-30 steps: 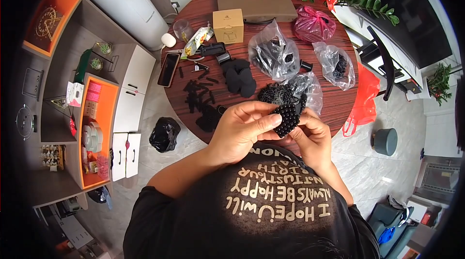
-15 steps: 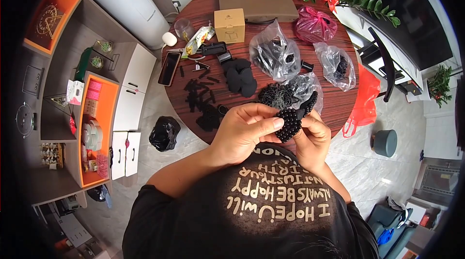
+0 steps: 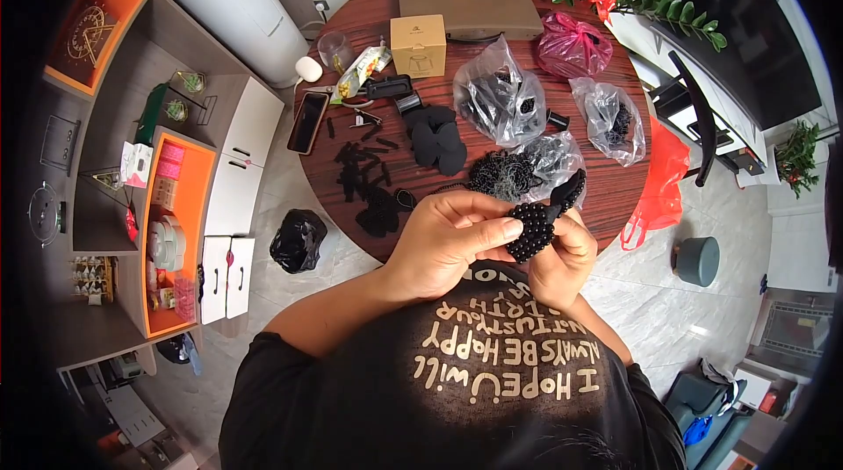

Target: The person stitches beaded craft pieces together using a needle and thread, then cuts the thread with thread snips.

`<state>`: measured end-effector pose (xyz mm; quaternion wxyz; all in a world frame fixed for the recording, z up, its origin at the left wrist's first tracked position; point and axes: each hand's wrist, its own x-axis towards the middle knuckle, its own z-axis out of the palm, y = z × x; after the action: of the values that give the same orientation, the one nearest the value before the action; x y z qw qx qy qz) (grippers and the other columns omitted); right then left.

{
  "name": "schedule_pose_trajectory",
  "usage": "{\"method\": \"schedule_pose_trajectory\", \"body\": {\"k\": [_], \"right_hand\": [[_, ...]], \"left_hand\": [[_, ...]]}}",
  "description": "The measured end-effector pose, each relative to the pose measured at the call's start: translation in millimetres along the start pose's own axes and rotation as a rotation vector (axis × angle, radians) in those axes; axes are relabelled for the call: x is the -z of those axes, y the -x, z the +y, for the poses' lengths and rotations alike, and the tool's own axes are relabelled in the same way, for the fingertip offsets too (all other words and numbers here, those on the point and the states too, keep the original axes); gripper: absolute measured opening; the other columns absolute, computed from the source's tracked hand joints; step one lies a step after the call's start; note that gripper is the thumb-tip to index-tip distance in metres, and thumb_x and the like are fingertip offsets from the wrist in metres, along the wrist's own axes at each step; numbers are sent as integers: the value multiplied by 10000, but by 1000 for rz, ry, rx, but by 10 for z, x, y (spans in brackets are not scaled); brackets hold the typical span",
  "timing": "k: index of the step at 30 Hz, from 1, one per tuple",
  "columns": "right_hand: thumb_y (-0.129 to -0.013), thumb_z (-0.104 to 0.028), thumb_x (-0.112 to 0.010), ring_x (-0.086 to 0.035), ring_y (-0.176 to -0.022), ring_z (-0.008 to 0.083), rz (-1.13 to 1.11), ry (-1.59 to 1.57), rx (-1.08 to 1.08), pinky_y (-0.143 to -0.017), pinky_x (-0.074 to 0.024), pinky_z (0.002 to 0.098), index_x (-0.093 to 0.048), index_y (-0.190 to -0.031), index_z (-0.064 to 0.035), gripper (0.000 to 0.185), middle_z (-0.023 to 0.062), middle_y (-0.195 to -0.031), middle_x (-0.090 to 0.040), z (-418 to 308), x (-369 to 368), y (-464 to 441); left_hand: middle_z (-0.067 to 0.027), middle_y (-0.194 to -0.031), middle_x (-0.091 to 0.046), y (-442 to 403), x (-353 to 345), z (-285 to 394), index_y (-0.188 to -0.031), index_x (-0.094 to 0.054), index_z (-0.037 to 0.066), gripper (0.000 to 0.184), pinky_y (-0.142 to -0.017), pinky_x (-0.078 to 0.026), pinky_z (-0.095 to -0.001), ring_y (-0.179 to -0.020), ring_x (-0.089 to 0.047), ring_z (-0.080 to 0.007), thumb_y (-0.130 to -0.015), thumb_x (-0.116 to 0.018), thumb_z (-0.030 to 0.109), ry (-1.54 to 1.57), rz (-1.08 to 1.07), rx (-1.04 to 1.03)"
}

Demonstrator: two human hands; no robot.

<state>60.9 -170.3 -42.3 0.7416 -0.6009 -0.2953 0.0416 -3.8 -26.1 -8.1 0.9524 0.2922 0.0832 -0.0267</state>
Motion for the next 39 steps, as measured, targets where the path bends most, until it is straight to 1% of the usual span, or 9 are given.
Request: {"method": "schedule_pose_trajectory", "body": {"k": [5, 9, 15, 20, 24, 30, 34, 35, 39], "right_hand": [[-760, 72, -579, -564, -754, 137, 63, -72, 18, -673, -449, 220, -575, -973, -28, 235, 69, -871, -600, 57, 31, 57], [-773, 64, -595, -592, -768, 154, 108, -193, -310, -701, -470, 230, -536, -1041, -25, 288, 70, -862, -612, -54, 15, 23], [-803, 15, -603, -563, -782, 121, 74, -295, -236, -719, -457, 215, -538, -1009, -11, 218, 109, -948, -586, -116, 22, -10], [-799, -45, -592, -529, -987, 197, 409, -500, -474, -933, -365, 357, -521, -1087, -23, 298, 154, -1096, -537, -108, 43, -177], [-829, -107, -564, -470, -1072, 242, 60, 523, 355, -1002, -266, 440, -512, -1126, -39, 309, 185, -1188, -464, -248, 77, -252], [-844, -122, -557, -515, -974, 275, -72, 814, 622, -992, -271, 480, -519, -1073, -63, 239, 171, -1054, -538, -304, 1, -438], [-848, -127, -564, -560, -821, 223, -202, 231, 464, -989, -289, 449, -514, -988, -67, 160, 121, -841, -591, -307, 125, -398], [-848, -127, -564, -560, -821, 223, -205, 229, 463, -989, -289, 449, -514, -988, -67, 160, 121, -841, -591, -337, 127, -377], [-841, -65, -539, -565, -673, 182, -54, -678, -303, -979, -296, 434, -519, -892, -49, 57, 63, -633, -576, -606, 118, -304]], "left_hand": [[-143, -899, -634, 2, 21, -1, -961, -606, -13, 168, -670, -536, -248, -756, -623, -168, -795, -616, -33, -66, 64, -19], [-146, -910, -631, -3, 17, 17, -951, -599, -10, 153, -651, -538, -278, -735, -620, -184, -802, -594, -43, -35, 33, -12], [-143, -901, -627, -21, 37, 21, -948, -591, -17, 153, -653, -531, -273, -728, -614, -176, -798, -595, -48, -133, 33, 7], [-126, -867, -630, -22, 31, 62, -961, -590, -42, 189, -657, -510, -207, -733, -598, -131, -777, -633, -43, -183, 148, -95], [-114, -867, -619, -35, -4, 56, -931, -587, -22, 178, -697, -497, -224, -759, -595, -145, -767, -615, -82, -303, 159, -175], [-90, -826, -622, -91, 41, 48, -934, -589, -53, 178, -653, -474, -168, -724, -580, -103, -762, -634, -68, -382, 145, -264], [-91, -856, -612, -171, 194, 63, -906, -588, -29, 187, -680, -465, -183, -741, -562, -97, -746, -610, -123, -590, 231, -347], [-91, -856, -612, -192, 231, 68, -906, -588, -29, 187, -680, -465, -183, -741, -562, -97, -746, -610, -123, -588, 234, -348], [-64, -789, -611, -270, 356, 92, -897, -595, -44, 156, -614, -444, -138, -634, -527, -46, -750, -626, -89, -496, 300, -472]]}}
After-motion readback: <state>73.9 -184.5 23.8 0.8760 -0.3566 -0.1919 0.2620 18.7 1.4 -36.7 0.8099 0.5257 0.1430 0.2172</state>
